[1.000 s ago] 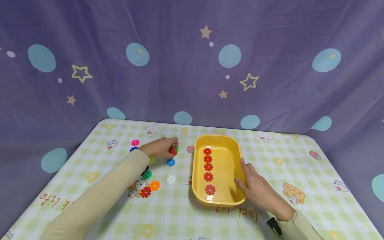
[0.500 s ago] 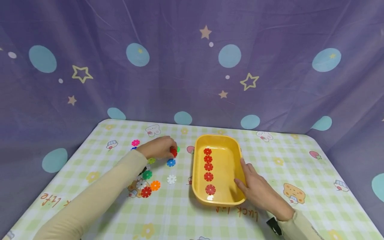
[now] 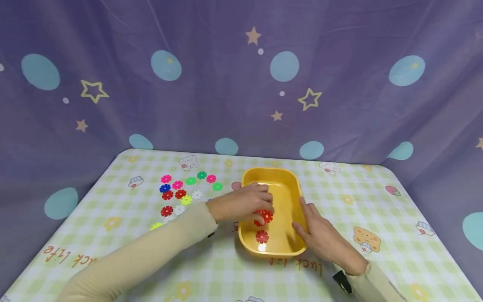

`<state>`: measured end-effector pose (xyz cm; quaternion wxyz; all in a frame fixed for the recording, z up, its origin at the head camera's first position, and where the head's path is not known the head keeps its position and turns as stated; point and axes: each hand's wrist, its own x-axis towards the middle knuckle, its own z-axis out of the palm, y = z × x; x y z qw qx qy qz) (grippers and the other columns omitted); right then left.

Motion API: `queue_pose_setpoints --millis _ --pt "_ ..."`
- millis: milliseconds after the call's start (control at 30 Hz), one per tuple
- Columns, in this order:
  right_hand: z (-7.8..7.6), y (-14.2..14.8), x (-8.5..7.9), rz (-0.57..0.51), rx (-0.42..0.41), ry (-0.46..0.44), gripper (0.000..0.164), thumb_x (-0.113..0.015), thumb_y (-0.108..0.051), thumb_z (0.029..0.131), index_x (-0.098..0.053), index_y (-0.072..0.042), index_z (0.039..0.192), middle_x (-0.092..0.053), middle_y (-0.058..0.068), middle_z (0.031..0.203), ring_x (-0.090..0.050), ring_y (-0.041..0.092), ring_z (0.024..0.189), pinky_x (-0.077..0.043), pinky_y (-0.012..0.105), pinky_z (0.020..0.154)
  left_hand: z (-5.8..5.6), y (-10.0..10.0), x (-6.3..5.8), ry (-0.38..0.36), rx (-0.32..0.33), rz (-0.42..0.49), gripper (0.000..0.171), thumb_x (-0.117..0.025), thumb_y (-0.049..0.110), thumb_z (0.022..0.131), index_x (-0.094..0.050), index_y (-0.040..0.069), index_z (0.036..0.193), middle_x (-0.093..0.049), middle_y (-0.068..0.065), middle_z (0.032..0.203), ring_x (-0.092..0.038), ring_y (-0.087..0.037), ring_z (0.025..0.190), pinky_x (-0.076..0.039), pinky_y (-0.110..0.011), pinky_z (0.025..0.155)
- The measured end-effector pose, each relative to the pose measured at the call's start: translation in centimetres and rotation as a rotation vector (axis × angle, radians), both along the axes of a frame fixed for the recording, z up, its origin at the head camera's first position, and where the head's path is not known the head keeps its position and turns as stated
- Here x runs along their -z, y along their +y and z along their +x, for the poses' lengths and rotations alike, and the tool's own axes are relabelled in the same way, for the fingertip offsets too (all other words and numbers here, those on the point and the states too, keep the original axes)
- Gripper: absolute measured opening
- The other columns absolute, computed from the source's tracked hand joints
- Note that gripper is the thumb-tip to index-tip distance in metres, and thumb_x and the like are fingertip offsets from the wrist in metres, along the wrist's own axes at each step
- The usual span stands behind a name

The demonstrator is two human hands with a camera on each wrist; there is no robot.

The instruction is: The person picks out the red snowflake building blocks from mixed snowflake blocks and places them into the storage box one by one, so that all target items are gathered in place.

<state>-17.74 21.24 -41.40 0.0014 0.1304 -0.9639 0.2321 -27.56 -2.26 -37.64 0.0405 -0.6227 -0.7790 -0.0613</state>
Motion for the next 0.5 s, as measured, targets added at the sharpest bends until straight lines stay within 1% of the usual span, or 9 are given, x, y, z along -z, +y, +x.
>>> queue_pose_setpoints --millis 67,133,200,267,367,433,500 --pt "-0.1 0.0 0.0 -0.001 -0.007 0.001 0.070 -0.054 -0.025 0.097 -0.016 0.002 0.149 -0.043 0.015 0.128 -0.051 0.017 0.083 -0.045 0.035 0.074 0.6 1.6 0.7 -0.008 -0.019 -0.105 0.031 -0.074 0.040 0.077 -0.071 0.022 0.102 -0.056 0.012 0.095 -0.040 -0.010 0.088 -0.033 -0.025 0.079" --pt "-0.1 0.0 0.0 -0.008 -0.019 0.007 0.067 -0.052 -0.024 0.098 -0.017 0.003 0.148 -0.044 0.014 0.126 -0.050 0.016 0.080 -0.045 0.033 0.072 1.1 3.0 1.3 -0.015 -0.031 -0.179 0.031 -0.074 0.042 0.077 -0.072 0.024 0.102 -0.056 0.014 0.094 -0.041 -0.009 0.087 -0.034 -0.025 0.077" --pt "-0.1 0.1 0.0 -0.015 -0.029 0.012 0.064 -0.050 -0.023 0.099 -0.018 0.003 0.148 -0.045 0.013 0.122 -0.049 0.015 0.079 -0.045 0.032 0.072 1.6 4.0 1.7 -0.026 -0.051 -0.239 0.028 -0.074 0.041 0.078 -0.073 0.024 0.101 -0.057 0.015 0.093 -0.041 -0.008 0.086 -0.034 -0.027 0.077" --pt "-0.1 0.2 0.0 -0.021 -0.041 0.025 0.060 -0.047 -0.020 0.100 -0.019 0.005 0.147 -0.046 0.012 0.119 -0.049 0.016 0.081 -0.045 0.033 0.074 2.0 4.8 2.2 -0.012 -0.065 -0.272 0.026 -0.074 0.041 0.078 -0.073 0.025 0.098 -0.057 0.015 0.091 -0.042 -0.008 0.085 -0.034 -0.027 0.076" --pt "0.0 0.4 0.0 -0.028 -0.050 0.043 0.056 -0.045 -0.017 0.101 -0.022 0.006 0.146 -0.047 0.012 0.118 -0.050 0.018 0.087 -0.046 0.037 0.080 2.5 5.6 2.5 0.007 -0.107 -0.309 0.023 -0.074 0.041 0.078 -0.073 0.026 0.095 -0.058 0.014 0.089 -0.043 -0.009 0.084 -0.033 -0.027 0.073" --pt "0.0 0.5 0.0 -0.033 -0.056 0.053 0.054 -0.044 -0.015 0.101 -0.023 0.007 0.146 -0.048 0.012 0.119 -0.050 0.019 0.089 -0.046 0.038 0.081 2.7 5.9 2.7 0.022 -0.126 -0.323 0.023 -0.074 0.042 0.078 -0.073 0.027 0.095 -0.057 0.014 0.089 -0.043 -0.009 0.083 -0.033 -0.026 0.071" --pt "0.0 0.6 -0.1 -0.036 -0.061 0.058 0.052 -0.043 -0.014 0.101 -0.024 0.006 0.146 -0.049 0.011 0.119 -0.050 0.018 0.088 -0.046 0.037 0.079 3.0 6.0 2.7 0.009 -0.136 -0.324 0.023 -0.074 0.043 0.078 -0.073 0.027 0.095 -0.057 0.013 0.088 -0.044 -0.010 0.083 -0.033 -0.026 0.070"
